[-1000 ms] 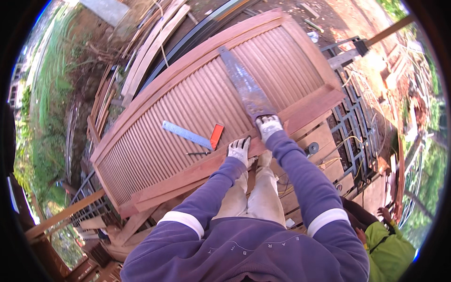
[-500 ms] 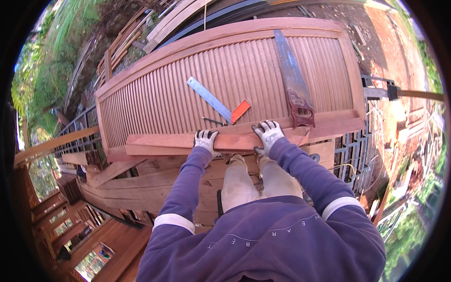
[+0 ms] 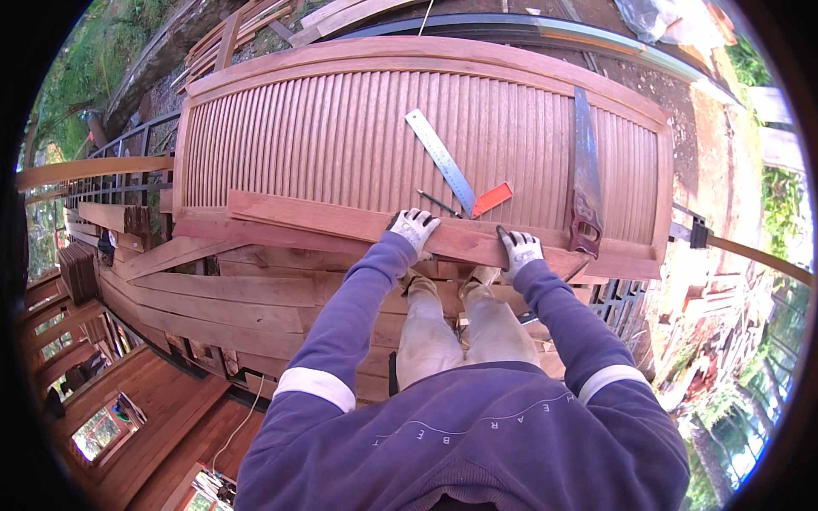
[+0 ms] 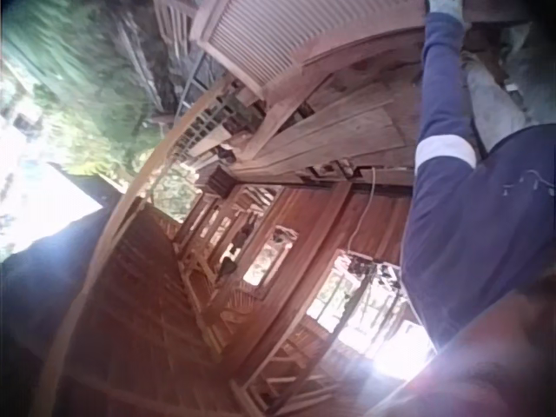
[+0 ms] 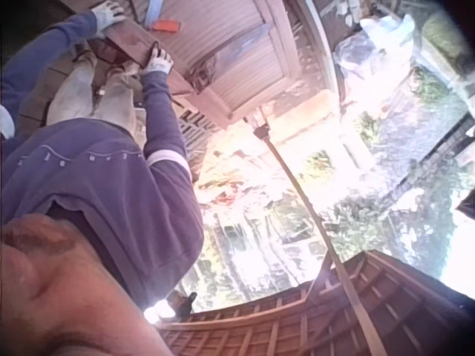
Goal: The person measures and marks a wooden slatted panel with a square and pencil, then uses an angle grinder to cut along the marked line. After cutting, the person uses a hand saw to finish the cut and separates the piece.
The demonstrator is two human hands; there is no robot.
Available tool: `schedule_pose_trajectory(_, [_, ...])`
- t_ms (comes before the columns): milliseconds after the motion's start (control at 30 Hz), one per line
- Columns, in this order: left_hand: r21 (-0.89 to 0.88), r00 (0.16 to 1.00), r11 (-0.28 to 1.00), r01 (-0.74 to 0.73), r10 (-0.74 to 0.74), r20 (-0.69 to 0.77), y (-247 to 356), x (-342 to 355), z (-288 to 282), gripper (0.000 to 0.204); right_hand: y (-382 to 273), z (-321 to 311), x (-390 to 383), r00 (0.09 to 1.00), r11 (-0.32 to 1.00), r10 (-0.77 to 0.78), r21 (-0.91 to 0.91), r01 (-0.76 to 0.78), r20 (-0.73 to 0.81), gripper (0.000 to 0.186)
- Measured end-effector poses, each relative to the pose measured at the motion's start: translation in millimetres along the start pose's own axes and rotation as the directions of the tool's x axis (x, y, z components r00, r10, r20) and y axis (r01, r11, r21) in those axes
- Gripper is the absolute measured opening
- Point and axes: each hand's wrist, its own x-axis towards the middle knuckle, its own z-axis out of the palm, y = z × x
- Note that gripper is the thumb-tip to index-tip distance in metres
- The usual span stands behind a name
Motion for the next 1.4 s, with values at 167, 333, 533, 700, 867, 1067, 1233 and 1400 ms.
schedule_pose_trajectory(167, [0.0,0.992,0.999,0.046,-0.046,-0.121,-32.0,1.7,-9.1,0.082,-15.7,-48.7,37.3,0.992,0.998,-0.056,-0.038,0.052,-0.114,0.083])
schedule_pose_trajectory(333, [0.008,0.99,0.993,0.117,-0.115,-0.086,-33.6,-41.5,-27.8,0.08,-32.0,-80.7,99.0,0.995,0.858,0.039,0.513,0.012,-0.089,0.035])
schedule_pose_trajectory(533, [-0.087,0.942,0.939,0.334,-0.337,-0.015,-8.8,-163.5,15.0,0.085,-111.3,-49.5,174.4,0.997,0.994,0.055,0.093,-0.05,-0.06,0.027])
schedule_pose_trajectory(700, [-0.324,0.838,0.785,0.528,-0.544,0.046,53.4,-288.6,49.2,0.083,-109.9,-9.9,226.1,0.998,1.0,-0.003,0.021,0.004,-0.06,0.031])
schedule_pose_trajectory(867, [-0.487,0.64,0.53,0.694,-0.765,0.079,124.8,-352.4,95.6,0.085,-100.9,12.7,252.1,0.983,0.965,-0.147,-0.201,0.166,0.106,0.027])
schedule_pose_trajectory(1067, [-0.586,0.329,0.179,0.79,-0.931,0.159,153.7,-387.6,109.5,0.089,-115.4,-10.1,231.3,0.959,0.964,0.194,0.221,-0.148,-0.205,0.027])
schedule_pose_trajectory(1233, [-0.719,0.105,0.015,0.695,-0.991,0.08,102.2,-427.4,110.1,0.095,-131.0,-57.3,250.5,0.899,0.841,0.284,0.538,-0.066,-0.335,0.028])
schedule_pose_trajectory(1400, [-0.839,-0.006,-0.041,0.543,-0.999,0.045,29.3,-449.5,102.4,0.099,-125.7,-90.1,244.7,0.818,0.504,0.453,0.859,0.095,-0.356,0.017])
